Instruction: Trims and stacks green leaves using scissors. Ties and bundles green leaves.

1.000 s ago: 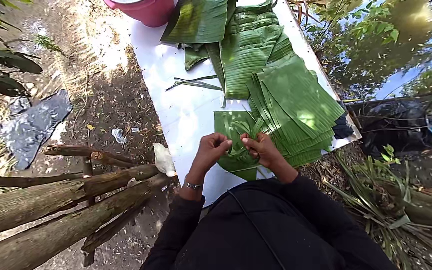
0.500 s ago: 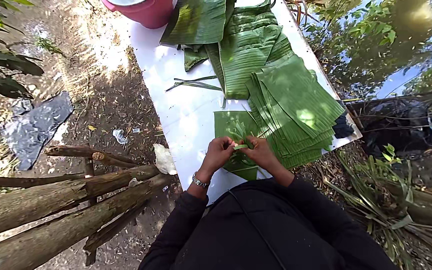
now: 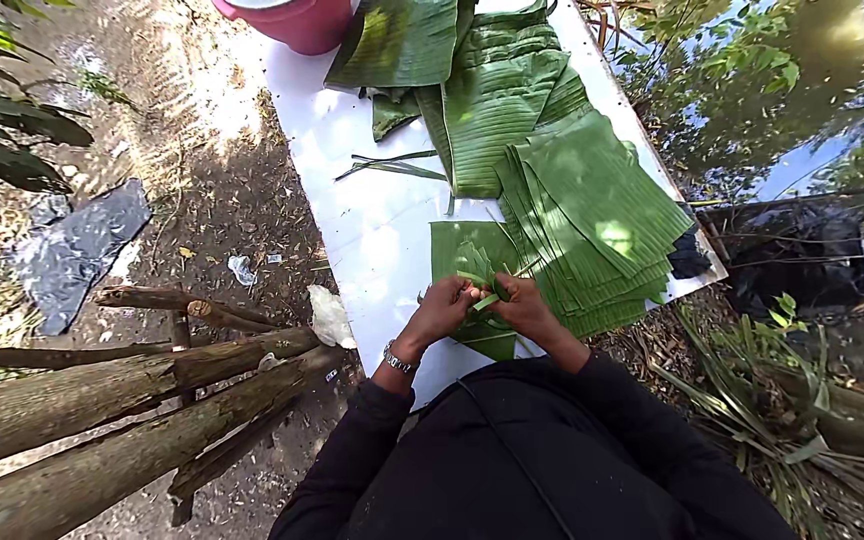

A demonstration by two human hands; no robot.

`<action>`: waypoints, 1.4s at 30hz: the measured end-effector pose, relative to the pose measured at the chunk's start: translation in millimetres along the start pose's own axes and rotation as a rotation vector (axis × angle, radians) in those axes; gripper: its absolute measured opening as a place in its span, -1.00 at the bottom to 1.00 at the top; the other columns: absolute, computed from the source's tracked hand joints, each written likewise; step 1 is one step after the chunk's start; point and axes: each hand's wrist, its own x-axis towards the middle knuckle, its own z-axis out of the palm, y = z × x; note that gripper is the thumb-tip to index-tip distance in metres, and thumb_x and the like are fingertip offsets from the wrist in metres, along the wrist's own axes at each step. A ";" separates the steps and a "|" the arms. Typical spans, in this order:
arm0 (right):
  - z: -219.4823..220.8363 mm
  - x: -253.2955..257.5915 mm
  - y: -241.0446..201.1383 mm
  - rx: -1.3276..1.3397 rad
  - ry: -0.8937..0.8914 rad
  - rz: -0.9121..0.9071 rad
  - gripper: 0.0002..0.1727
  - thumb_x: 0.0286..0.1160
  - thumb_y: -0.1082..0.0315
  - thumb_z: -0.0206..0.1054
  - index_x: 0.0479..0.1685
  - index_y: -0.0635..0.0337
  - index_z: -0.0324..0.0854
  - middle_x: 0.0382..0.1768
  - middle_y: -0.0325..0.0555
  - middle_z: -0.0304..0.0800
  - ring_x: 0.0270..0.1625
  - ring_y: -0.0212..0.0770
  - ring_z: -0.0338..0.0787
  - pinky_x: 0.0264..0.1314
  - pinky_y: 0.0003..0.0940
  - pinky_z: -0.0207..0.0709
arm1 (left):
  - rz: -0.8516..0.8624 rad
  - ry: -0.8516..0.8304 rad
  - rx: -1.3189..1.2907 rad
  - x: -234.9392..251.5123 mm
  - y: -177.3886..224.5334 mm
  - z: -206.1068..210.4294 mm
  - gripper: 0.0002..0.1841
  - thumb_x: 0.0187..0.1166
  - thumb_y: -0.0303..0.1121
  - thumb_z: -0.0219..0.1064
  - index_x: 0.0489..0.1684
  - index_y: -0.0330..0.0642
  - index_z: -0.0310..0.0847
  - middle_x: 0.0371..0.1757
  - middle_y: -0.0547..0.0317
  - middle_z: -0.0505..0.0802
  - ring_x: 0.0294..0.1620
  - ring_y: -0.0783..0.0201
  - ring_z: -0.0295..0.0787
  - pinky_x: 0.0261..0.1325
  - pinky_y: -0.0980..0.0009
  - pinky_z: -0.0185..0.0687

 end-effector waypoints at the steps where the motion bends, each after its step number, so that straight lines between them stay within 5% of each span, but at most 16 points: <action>1: 0.4 -0.4 0.7 -0.006 0.005 0.000 -0.83 0.39 0.34 0.45 -0.44 0.25 0.66 -0.54 -0.25 0.66 -0.46 -0.50 0.59 -0.33 -0.48 0.50 | 0.004 -0.013 0.017 0.4 -1.3 0.8 -0.74 0.77 -0.33 0.17 -0.33 -0.31 0.57 -0.49 0.18 0.60 -0.44 0.34 0.55 -0.23 0.31 0.54; 17: 0.7 -1.1 1.3 -0.012 0.030 0.003 -0.84 0.28 0.33 0.47 -0.52 0.19 0.66 -0.59 -0.33 0.62 -0.50 -0.54 0.54 -0.40 -0.51 0.44 | 0.034 -0.033 -0.177 -1.2 -9.1 9.0 -0.74 0.74 -0.38 0.14 -0.44 -0.22 0.52 -0.57 0.37 0.52 -0.51 0.53 0.45 -0.30 0.52 0.45; 25: -9.4 10.8 -3.0 -0.042 0.015 0.183 -0.90 0.42 0.44 0.46 -0.32 0.30 0.71 -0.49 -0.13 0.64 -0.43 -0.32 0.58 -0.30 -0.26 0.50 | 0.185 -0.031 -0.390 -10.1 6.4 2.1 -0.82 0.55 -0.43 0.20 -0.52 -0.10 0.48 -0.52 0.40 0.60 -0.40 0.50 0.55 -0.19 0.47 0.52; 28: -20.7 12.4 6.3 -0.037 0.072 0.268 -0.87 0.51 0.38 0.43 -0.29 0.28 0.71 -0.49 -0.11 0.64 -0.45 -0.28 0.58 -0.33 -0.21 0.49 | 0.414 -0.086 -0.635 -30.9 16.9 -28.8 -0.76 0.51 -0.04 0.40 -0.49 0.10 0.66 -0.41 0.48 0.73 -0.28 0.51 0.68 -0.03 0.43 0.64; 30: -26.8 12.3 12.0 -0.037 0.114 0.329 -0.82 0.55 0.35 0.41 -0.34 0.28 0.65 -0.54 -0.10 0.57 -0.49 -0.24 0.52 -0.38 -0.19 0.43 | 0.670 -0.060 -0.810 -55.6 36.7 -56.7 -0.69 0.47 0.06 0.43 -0.54 0.09 0.69 -0.54 0.48 0.68 -0.38 0.44 0.68 0.01 0.28 0.71; 33: -31.0 13.7 16.3 0.008 0.155 0.388 -0.84 0.59 0.37 0.39 -0.30 0.29 0.63 -0.53 -0.11 0.52 -0.54 -0.28 0.44 -0.43 -0.25 0.37 | 1.035 0.125 -1.018 -89.9 54.3 -94.4 -0.70 0.44 -0.04 0.48 -0.55 -0.03 0.72 -0.65 0.42 0.69 -0.54 0.38 0.70 -0.22 0.27 0.78; 37: -30.6 16.4 15.6 0.069 0.168 0.405 -0.87 0.61 0.41 0.37 -0.17 0.33 0.68 -0.46 -0.07 0.57 -0.51 -0.29 0.45 -0.41 -0.28 0.38 | 1.377 0.206 -1.311 -119.2 43.5 -131.4 -0.72 0.42 -0.27 0.40 -0.65 -0.22 0.59 -0.71 0.26 0.62 -0.68 0.35 0.61 -0.53 0.46 0.59; 40: -31.6 13.6 11.9 0.171 0.154 0.407 -0.90 0.59 0.41 0.36 -0.24 0.27 0.61 -0.54 -0.20 0.51 -0.59 -0.39 0.38 -0.51 -0.42 0.32 | 1.153 0.442 -0.856 -115.7 55.0 -126.9 -0.77 0.46 -0.17 0.42 -0.53 -0.04 0.65 -0.62 0.38 0.68 -0.58 0.41 0.66 -0.43 0.45 0.68; 42: -29.5 10.9 -0.5 0.324 0.093 0.398 -0.94 0.60 0.45 0.31 -0.24 0.19 0.58 -0.59 -0.30 0.49 -0.67 -0.49 0.34 -0.61 -0.57 0.26 | 0.787 0.475 -0.346 -93.5 64.3 -103.7 -0.79 0.59 -0.05 0.35 -0.39 0.12 0.72 -0.37 0.45 0.80 -0.26 0.42 0.79 -0.01 0.33 0.79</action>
